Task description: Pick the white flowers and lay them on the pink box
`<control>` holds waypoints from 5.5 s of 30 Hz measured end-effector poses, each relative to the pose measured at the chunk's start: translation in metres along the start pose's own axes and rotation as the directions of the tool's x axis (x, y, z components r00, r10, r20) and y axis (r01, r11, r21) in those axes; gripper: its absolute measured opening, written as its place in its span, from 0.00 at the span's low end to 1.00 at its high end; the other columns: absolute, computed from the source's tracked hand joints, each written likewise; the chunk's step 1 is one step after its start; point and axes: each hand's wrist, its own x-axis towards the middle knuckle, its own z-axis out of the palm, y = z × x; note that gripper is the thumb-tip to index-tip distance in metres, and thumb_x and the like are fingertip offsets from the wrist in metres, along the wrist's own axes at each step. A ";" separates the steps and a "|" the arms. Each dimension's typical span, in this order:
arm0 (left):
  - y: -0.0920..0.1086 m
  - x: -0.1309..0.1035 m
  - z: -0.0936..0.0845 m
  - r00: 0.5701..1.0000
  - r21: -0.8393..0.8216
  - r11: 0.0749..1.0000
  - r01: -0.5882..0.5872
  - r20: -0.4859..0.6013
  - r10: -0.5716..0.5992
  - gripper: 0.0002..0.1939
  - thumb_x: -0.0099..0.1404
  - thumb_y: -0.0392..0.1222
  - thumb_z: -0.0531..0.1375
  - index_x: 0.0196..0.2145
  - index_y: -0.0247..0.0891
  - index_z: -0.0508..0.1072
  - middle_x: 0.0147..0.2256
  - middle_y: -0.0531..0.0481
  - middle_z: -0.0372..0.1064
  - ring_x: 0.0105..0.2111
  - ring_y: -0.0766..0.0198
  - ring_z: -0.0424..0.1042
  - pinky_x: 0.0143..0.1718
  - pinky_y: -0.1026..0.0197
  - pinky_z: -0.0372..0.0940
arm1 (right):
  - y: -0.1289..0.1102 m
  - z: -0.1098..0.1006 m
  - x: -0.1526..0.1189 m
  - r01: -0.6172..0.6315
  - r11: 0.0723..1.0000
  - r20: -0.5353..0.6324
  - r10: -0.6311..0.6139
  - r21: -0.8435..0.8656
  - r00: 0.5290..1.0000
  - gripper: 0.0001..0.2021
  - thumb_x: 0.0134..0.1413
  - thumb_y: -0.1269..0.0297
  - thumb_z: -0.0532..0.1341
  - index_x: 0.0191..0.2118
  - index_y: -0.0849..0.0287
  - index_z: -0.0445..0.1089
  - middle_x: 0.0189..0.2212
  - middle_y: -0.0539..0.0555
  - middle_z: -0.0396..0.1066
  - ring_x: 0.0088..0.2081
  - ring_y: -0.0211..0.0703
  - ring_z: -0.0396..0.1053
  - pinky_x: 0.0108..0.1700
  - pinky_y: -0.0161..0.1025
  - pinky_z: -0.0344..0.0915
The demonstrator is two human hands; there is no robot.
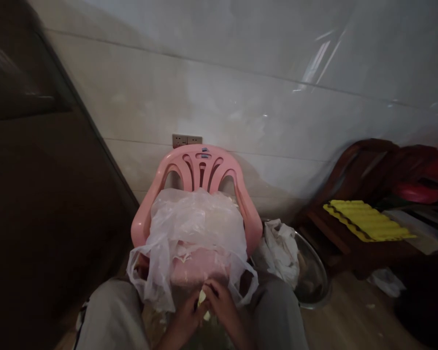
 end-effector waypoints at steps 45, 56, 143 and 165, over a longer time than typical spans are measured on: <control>0.029 -0.018 -0.009 0.978 0.326 0.925 -0.195 0.142 0.156 0.18 0.69 0.50 0.50 0.30 0.37 0.72 0.26 0.49 0.72 0.28 0.60 0.71 0.32 0.62 0.58 | -0.013 -0.017 -0.009 0.018 0.979 0.079 -0.002 -0.201 0.997 0.18 0.58 0.58 0.57 0.21 0.58 0.55 0.19 0.44 0.54 0.25 0.34 0.55 0.29 0.34 0.49; 0.034 -0.022 -0.013 0.971 0.466 0.854 -0.232 0.156 0.179 0.15 0.69 0.43 0.50 0.37 0.38 0.77 0.34 0.43 0.79 0.36 0.55 0.76 0.37 0.61 0.62 | -0.007 -0.012 -0.008 -0.063 0.987 0.120 0.081 -0.147 0.990 0.19 0.60 0.54 0.56 0.22 0.58 0.56 0.20 0.44 0.54 0.25 0.34 0.54 0.28 0.33 0.50; 0.032 0.000 -0.025 0.960 -0.476 0.846 0.239 -0.015 -0.280 0.25 0.45 0.64 0.65 0.21 0.39 0.64 0.16 0.60 0.59 0.15 0.72 0.57 0.25 0.63 0.61 | -0.017 -0.008 -0.012 0.223 0.919 0.084 -0.207 -0.324 0.975 0.13 0.67 0.59 0.53 0.46 0.55 0.74 0.39 0.55 0.77 0.41 0.46 0.73 0.44 0.40 0.64; 0.031 0.003 -0.024 0.973 -0.384 0.920 0.077 -0.171 -0.153 0.25 0.49 0.64 0.64 0.19 0.40 0.62 0.16 0.61 0.56 0.17 0.70 0.56 0.23 0.65 0.56 | -0.017 0.009 -0.007 -0.256 0.931 0.111 0.235 0.259 0.966 0.22 0.57 0.44 0.57 0.22 0.54 0.55 0.15 0.42 0.47 0.18 0.33 0.47 0.21 0.34 0.45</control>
